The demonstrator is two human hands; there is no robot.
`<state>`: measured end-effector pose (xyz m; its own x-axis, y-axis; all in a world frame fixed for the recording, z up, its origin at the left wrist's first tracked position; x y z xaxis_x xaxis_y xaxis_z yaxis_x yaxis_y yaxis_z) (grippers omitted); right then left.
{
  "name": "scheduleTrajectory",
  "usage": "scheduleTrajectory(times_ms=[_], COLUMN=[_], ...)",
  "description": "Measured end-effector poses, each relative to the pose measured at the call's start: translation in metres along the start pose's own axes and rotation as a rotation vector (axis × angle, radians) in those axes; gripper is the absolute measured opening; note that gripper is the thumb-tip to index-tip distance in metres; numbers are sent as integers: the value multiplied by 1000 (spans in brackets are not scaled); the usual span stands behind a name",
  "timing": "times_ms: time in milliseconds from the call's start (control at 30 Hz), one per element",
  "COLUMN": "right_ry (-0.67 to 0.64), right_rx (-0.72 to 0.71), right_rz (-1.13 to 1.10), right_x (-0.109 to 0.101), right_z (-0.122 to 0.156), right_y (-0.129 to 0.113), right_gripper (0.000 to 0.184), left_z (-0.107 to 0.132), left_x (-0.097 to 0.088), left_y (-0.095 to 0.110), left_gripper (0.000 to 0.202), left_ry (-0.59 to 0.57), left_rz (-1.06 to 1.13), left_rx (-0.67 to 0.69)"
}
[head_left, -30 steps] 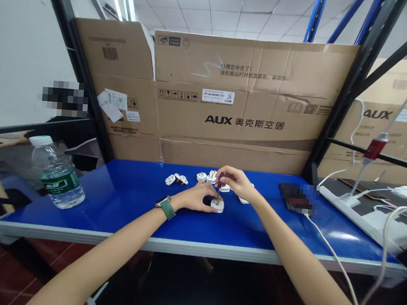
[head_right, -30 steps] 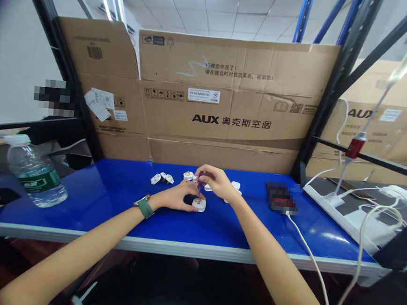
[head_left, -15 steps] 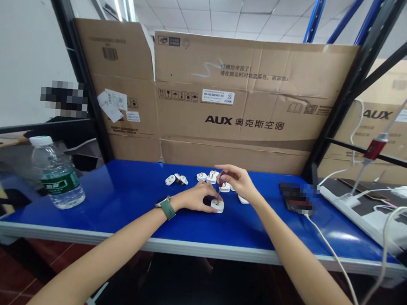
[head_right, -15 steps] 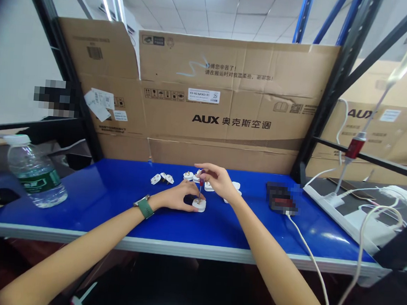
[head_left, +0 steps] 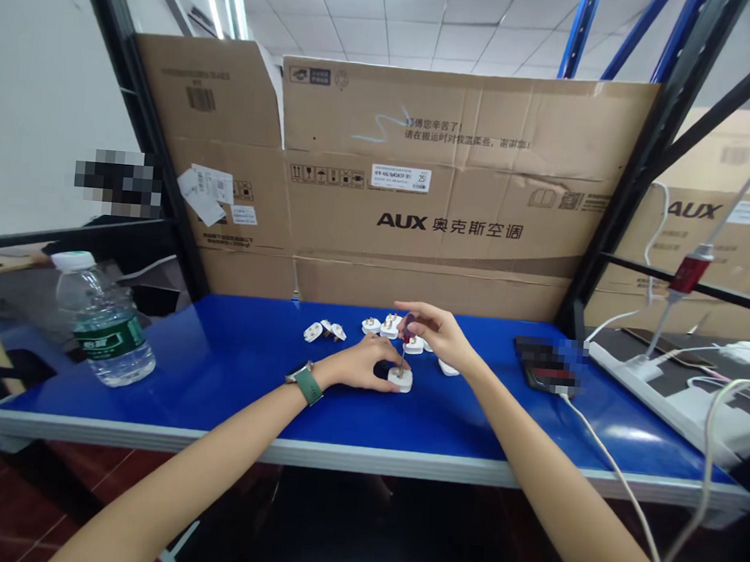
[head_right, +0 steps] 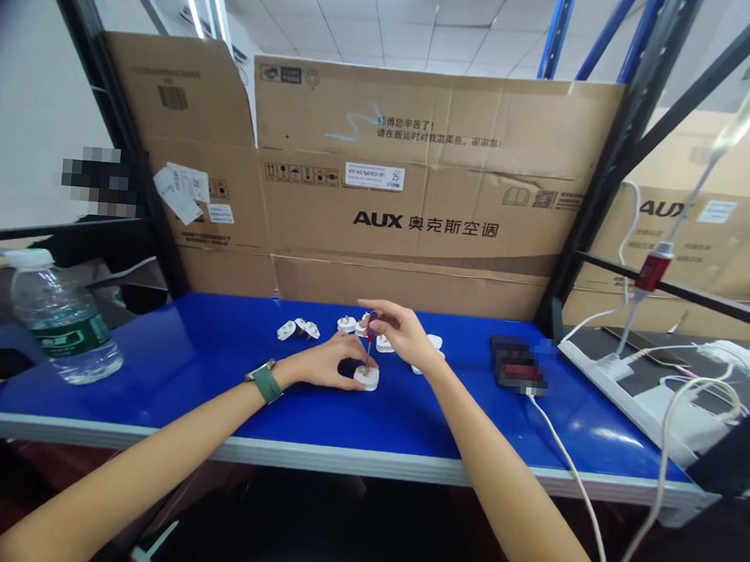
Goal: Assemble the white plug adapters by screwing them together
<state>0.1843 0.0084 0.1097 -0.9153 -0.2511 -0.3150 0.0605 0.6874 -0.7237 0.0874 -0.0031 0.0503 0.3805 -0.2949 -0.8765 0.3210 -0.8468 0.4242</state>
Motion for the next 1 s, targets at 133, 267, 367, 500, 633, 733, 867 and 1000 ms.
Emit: scheduleTrajectory(times_ms=[133, 267, 367, 500, 633, 733, 867, 1000], right_ry=[-68, 16, 39, -53, -30, 19, -23, -49], right_rx=[0, 40, 41, 32, 56, 57, 41, 44], right_rz=[-41, 80, 62, -45, 29, 83, -8, 9], right_x=[6, -1, -3, 4, 4, 0, 3, 4], right_z=[2, 2, 1, 2, 3, 2, 2, 4], right_y=[-5, 0, 1, -3, -1, 2, 0, -2], right_gripper=[34, 31, 37, 42, 30, 28, 42, 31], left_z=[0, 0, 0, 0, 0, 0, 0, -1], left_x=[-1, -1, -1, -1, 0, 0, 0, 0], left_y=[-1, 0, 2, 2, -1, -1, -1, 0], left_gripper=[38, 38, 39, 38, 37, 38, 38, 37], left_ry=[14, 8, 10, 18, 9, 4, 2, 8], left_rz=[9, 13, 4, 5, 17, 15, 13, 24], left_rx=[4, 11, 11, 17, 16, 15, 11, 16])
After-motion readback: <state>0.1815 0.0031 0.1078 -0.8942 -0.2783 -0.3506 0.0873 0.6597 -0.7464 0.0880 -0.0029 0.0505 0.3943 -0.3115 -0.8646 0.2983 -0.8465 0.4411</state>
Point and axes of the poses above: each hand's wrist, its own z-axis away from the middle knuckle, its own x-axis out of the palm, y = z × x, the point moved 10 cm from there along -z, towards the middle knuckle, and after that the axes turned 6 degrees about z, right-handed, at the moved point
